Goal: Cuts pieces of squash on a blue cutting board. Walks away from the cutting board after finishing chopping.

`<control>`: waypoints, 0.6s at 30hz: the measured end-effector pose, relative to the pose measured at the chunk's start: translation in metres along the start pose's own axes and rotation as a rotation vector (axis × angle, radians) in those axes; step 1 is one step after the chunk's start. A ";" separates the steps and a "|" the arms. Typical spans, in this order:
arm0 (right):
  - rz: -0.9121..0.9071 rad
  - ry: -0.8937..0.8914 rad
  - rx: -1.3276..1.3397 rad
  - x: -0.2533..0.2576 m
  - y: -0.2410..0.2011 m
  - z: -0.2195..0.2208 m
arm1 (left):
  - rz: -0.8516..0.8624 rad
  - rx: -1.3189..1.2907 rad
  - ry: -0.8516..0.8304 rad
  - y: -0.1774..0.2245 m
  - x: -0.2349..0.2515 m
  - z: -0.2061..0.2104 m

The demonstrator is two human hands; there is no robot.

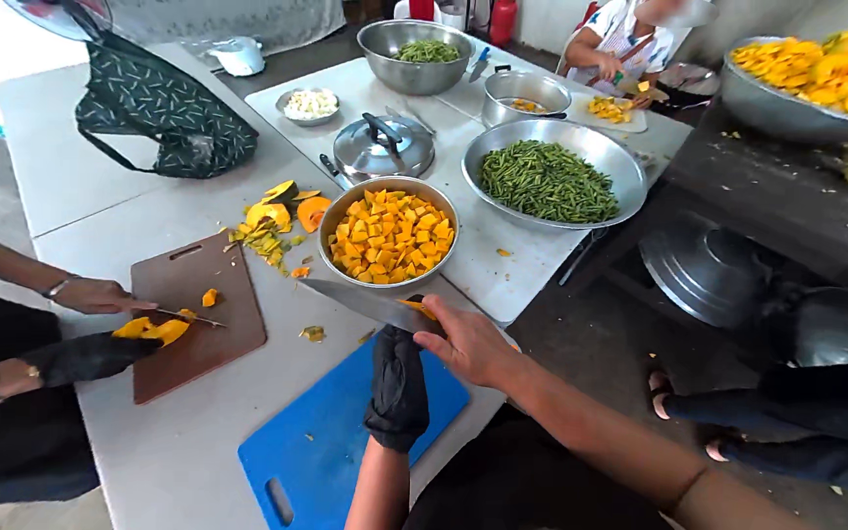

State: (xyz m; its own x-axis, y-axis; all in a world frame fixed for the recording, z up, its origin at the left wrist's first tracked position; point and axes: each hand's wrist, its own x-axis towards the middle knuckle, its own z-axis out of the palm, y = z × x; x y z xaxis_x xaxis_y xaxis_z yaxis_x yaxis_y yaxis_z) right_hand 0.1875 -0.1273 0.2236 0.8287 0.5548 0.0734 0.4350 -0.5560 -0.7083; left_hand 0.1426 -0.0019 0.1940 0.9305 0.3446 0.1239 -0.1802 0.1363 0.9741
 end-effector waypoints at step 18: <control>0.294 -0.112 0.270 0.004 0.009 0.007 | -0.138 0.054 -0.267 -0.031 0.024 -0.024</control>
State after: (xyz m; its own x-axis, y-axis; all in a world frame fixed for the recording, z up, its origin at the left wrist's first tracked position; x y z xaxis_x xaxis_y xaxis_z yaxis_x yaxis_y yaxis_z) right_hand 0.1922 -0.1264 0.2125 0.8537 0.4690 -0.2263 0.0647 -0.5267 -0.8476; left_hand 0.1629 0.0245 0.1623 0.9972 0.0692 0.0282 -0.0359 0.1126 0.9930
